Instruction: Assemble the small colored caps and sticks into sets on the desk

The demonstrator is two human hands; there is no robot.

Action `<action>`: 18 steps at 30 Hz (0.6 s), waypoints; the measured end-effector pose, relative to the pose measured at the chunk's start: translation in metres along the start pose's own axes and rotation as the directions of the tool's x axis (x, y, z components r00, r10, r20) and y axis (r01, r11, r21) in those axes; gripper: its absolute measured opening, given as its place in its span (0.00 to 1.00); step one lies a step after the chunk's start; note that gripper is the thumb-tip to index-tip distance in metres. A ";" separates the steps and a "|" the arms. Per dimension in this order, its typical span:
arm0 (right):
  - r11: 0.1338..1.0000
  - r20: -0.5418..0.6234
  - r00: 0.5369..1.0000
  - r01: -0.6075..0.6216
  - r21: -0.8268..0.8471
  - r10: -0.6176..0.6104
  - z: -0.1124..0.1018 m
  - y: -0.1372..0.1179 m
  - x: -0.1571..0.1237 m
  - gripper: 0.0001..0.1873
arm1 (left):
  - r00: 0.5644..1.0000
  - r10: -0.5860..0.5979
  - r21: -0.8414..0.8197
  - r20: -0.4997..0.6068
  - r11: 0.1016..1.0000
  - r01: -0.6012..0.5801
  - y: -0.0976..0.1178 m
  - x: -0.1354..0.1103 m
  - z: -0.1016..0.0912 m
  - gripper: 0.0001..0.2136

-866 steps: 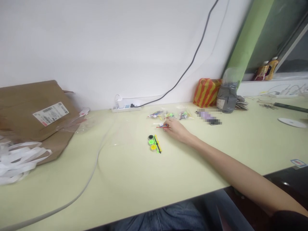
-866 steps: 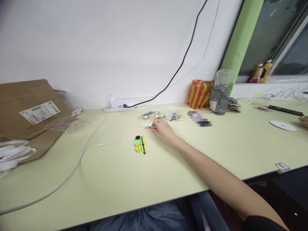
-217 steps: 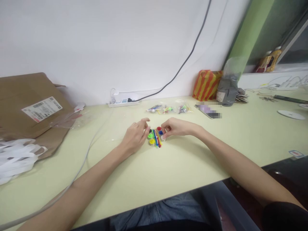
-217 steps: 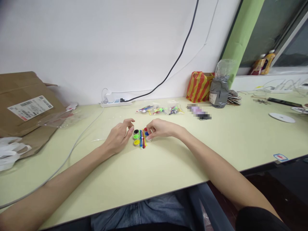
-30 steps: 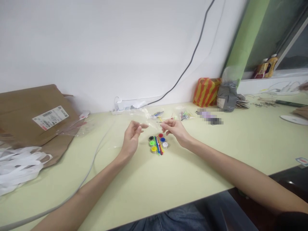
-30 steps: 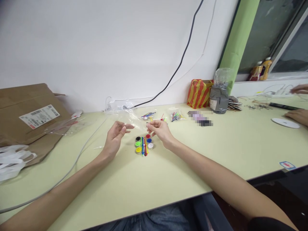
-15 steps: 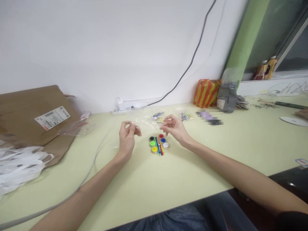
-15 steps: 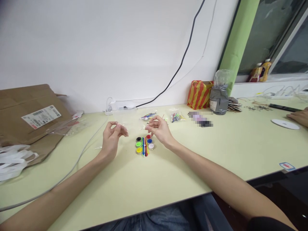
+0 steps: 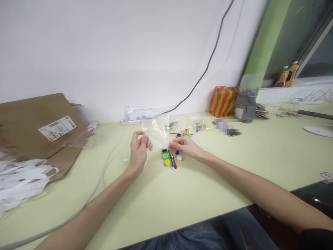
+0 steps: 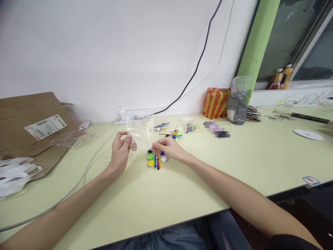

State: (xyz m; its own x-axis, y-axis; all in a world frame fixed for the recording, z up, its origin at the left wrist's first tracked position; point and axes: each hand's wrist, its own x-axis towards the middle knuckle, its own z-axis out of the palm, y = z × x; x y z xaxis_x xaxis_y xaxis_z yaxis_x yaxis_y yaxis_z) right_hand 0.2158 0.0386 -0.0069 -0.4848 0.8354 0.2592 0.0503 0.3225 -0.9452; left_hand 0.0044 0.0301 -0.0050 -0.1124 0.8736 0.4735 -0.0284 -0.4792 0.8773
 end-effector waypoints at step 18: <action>1.000 0.154 0.988 0.021 0.017 -0.024 -0.001 -0.002 -0.002 0.21 | 1.000 -0.021 -0.015 -0.019 1.000 0.020 0.000 -0.001 0.001 0.12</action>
State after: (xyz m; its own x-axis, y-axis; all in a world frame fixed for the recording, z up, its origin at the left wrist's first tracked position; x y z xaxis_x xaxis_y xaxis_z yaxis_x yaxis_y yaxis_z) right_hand 0.2173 0.0366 -0.0058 -0.6149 0.7487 0.2479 0.0248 0.3326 -0.9427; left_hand 0.0059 0.0290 -0.0055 -0.1307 0.8815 0.4538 -0.0455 -0.4626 0.8854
